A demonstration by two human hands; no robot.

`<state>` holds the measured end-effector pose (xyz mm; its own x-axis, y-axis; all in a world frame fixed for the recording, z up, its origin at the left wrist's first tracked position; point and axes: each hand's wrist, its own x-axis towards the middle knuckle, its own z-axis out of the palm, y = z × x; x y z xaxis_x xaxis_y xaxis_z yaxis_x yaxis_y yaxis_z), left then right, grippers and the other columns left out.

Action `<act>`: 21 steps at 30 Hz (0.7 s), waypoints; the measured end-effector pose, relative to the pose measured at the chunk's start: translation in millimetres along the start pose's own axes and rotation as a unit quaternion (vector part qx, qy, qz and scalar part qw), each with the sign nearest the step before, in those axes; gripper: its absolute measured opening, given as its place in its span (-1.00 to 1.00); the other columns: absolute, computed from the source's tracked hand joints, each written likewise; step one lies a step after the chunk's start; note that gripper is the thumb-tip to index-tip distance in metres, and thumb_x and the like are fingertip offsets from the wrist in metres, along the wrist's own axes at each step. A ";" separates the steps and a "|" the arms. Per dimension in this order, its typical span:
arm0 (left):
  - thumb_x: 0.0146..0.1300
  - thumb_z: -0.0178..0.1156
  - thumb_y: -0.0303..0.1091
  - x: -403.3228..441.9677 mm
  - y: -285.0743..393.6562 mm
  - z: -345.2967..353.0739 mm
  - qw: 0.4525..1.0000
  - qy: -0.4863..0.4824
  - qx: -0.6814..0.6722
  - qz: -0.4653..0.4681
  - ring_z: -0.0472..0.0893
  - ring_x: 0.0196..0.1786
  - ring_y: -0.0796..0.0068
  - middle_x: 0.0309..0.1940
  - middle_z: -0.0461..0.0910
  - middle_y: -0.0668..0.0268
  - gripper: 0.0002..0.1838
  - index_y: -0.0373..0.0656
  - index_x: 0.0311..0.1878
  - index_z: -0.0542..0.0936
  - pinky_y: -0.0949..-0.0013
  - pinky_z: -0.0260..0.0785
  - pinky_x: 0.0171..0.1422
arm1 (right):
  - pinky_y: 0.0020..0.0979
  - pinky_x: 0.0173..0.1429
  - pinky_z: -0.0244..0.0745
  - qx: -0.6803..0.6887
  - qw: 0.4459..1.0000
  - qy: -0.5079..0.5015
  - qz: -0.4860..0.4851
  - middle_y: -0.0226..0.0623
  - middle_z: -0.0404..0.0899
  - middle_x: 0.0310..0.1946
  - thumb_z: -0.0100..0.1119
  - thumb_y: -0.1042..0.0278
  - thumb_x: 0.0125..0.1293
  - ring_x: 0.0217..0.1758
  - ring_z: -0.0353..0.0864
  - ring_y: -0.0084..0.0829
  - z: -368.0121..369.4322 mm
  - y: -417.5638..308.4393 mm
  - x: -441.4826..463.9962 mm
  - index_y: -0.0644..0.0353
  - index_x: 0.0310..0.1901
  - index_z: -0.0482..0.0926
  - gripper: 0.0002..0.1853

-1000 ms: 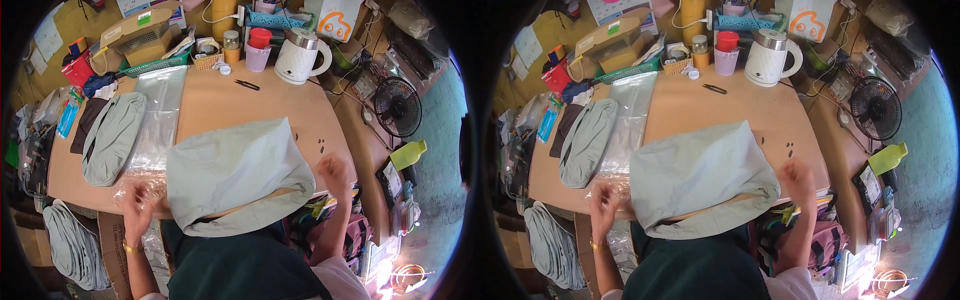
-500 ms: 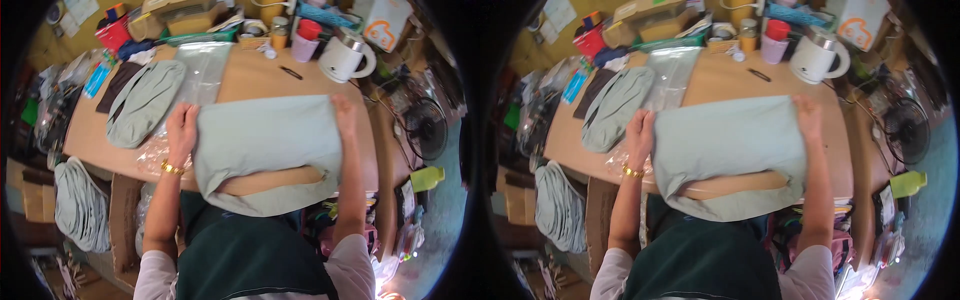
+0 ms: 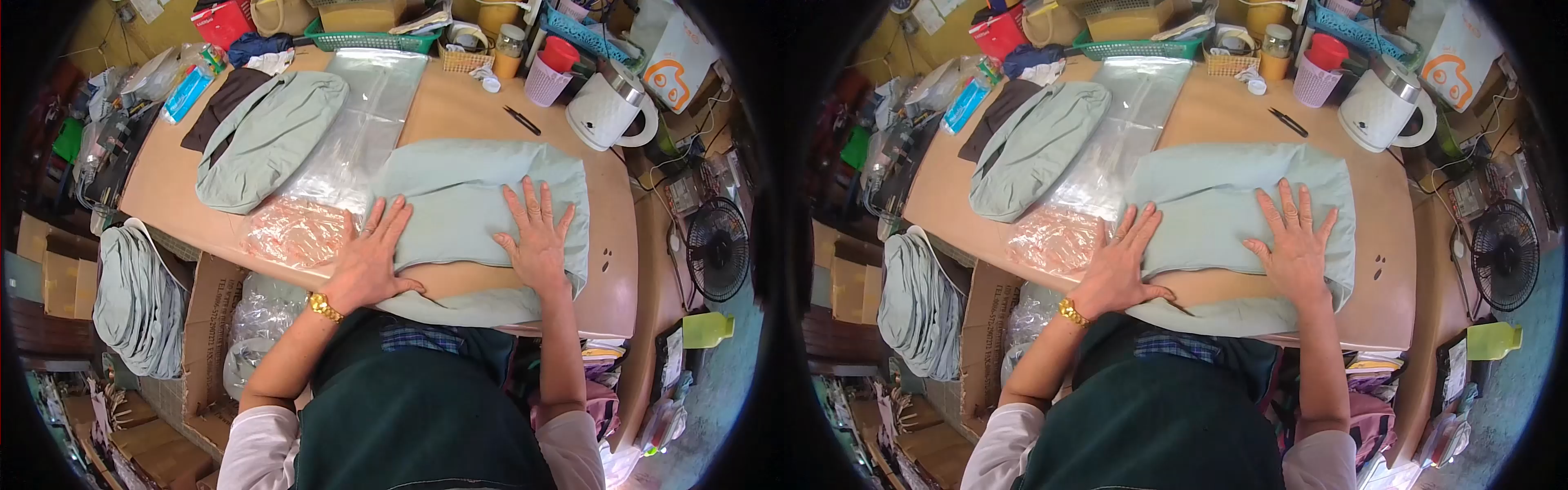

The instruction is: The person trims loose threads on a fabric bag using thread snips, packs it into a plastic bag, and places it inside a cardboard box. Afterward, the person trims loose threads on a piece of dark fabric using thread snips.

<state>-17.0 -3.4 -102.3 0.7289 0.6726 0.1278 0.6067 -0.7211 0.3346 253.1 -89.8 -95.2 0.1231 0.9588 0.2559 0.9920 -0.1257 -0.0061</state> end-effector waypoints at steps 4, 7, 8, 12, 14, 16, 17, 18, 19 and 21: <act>-0.28 0.44 0.35 -6.2 -19.4 4.1 0.995 -0.082 0.041 -0.029 -0.06 0.60 0.13 0.58 -0.07 0.25 0.39 -0.14 0.55 -0.05 -0.42 -0.23 0.48 | 0.46 0.44 -0.34 -0.011 1.000 -0.016 -0.014 -0.30 -0.04 0.55 0.04 -0.22 0.32 0.60 -0.13 -0.05 14.4 7.8 -3.3 -0.24 0.48 0.15 -0.27; -0.29 0.41 0.39 -3.7 -23.1 2.7 0.995 -0.087 0.039 -0.030 -0.08 0.60 0.11 0.57 -0.06 0.20 0.39 -0.15 0.55 -0.03 -0.42 -0.30 0.50 | 0.43 0.45 -0.32 0.059 0.998 -0.036 -0.016 -0.26 -0.02 0.55 0.12 -0.11 0.32 0.60 -0.12 -0.05 21.9 12.6 1.3 -0.14 0.44 0.24 -0.32; -0.24 0.44 0.32 -4.2 -23.7 -0.2 0.998 -0.056 0.000 -0.021 -0.01 0.57 0.06 0.54 0.02 0.12 0.31 -0.18 0.52 0.05 -0.34 -0.21 0.51 | 0.43 0.45 -0.32 0.059 0.997 -0.039 -0.017 -0.26 -0.02 0.55 0.12 -0.11 0.32 0.60 -0.12 -0.05 20.6 11.6 -1.6 -0.14 0.44 0.24 -0.32; -0.08 0.51 -0.01 2.7 -47.9 -11.7 0.955 0.224 -0.190 -0.039 0.26 0.42 -0.08 0.37 0.27 -0.09 -0.01 -0.26 0.38 0.28 -0.02 0.13 0.45 | 0.26 0.50 -0.20 0.193 0.980 0.049 -0.003 -0.18 0.34 0.28 0.30 0.13 0.23 0.39 0.28 -0.09 -5.3 1.4 -21.2 0.08 0.19 0.45 -0.49; -0.06 0.51 -0.10 19.7 -48.5 -30.9 0.956 0.236 -0.166 -0.050 0.32 0.34 -0.09 0.32 0.31 -0.10 -0.08 -0.28 0.34 0.31 0.05 0.20 0.39 | 0.19 0.52 -0.16 0.273 0.961 0.039 -0.017 -0.17 0.49 0.12 0.35 0.20 0.18 0.26 0.43 -0.10 -28.3 -8.0 -37.1 0.14 0.07 0.51 -0.56; 0.02 0.47 -0.23 45.2 -49.4 -34.8 0.950 0.258 -0.169 -0.038 0.40 0.22 -0.13 0.21 0.41 -0.10 -0.24 -0.26 0.27 0.38 0.07 0.28 0.28 | 0.15 0.52 -0.10 0.299 0.946 -0.111 -0.052 -0.26 0.58 -0.20 0.38 0.44 0.07 0.02 0.55 -0.17 -52.7 -23.3 -48.1 0.19 -0.09 0.55 -0.66; 0.02 0.47 -0.23 60.9 -57.4 -29.5 0.950 0.257 -0.175 -0.035 0.40 0.22 -0.13 0.21 0.41 -0.10 -0.24 -0.26 0.27 0.38 0.07 0.28 0.28 | 0.15 0.52 -0.10 0.294 0.948 -0.111 -0.047 -0.26 0.58 -0.20 0.38 0.44 0.07 0.02 0.55 -0.17 -53.4 -28.5 -56.1 0.19 -0.09 0.55 -0.66; 0.05 0.44 -0.25 78.1 -68.6 -22.9 0.969 0.149 -0.188 -0.059 0.45 0.16 -0.09 0.13 0.47 -0.05 -0.36 -0.25 0.20 0.45 0.07 0.32 0.20 | 0.14 0.52 -0.09 0.269 0.960 -0.065 -0.044 -0.27 0.59 -0.24 0.37 0.46 0.05 -0.05 0.58 -0.20 -50.3 -32.9 -63.6 0.19 -0.15 0.56 -0.71; 0.09 0.41 -0.27 92.3 -73.0 -22.6 0.976 0.039 -0.196 -0.082 0.50 0.10 -0.04 0.05 0.53 0.00 -0.47 -0.23 0.12 0.52 0.07 0.36 0.13 | 0.14 0.52 -0.09 0.256 0.965 -0.041 -0.041 -0.28 0.59 -0.27 0.37 0.47 0.05 -0.09 0.59 -0.21 -46.3 -30.1 -68.6 0.19 -0.18 0.57 -0.73; 0.13 0.37 -0.29 114.3 -74.8 -24.8 0.965 0.094 -0.213 -0.123 0.54 0.00 0.01 -0.05 0.57 0.05 -0.59 -0.23 0.02 0.56 0.09 0.39 0.03 | 0.14 0.53 -0.11 0.220 0.973 -0.046 -0.045 -0.31 0.58 -0.31 0.37 0.44 0.05 -0.15 0.59 -0.24 -39.5 -16.2 -77.9 0.18 -0.21 0.58 -0.76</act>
<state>13.1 131.6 -89.5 0.4850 0.8616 0.1498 0.5390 -0.4294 0.7246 226.4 -172.5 -76.9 0.0177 0.9821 0.1874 0.9113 0.0612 -0.4071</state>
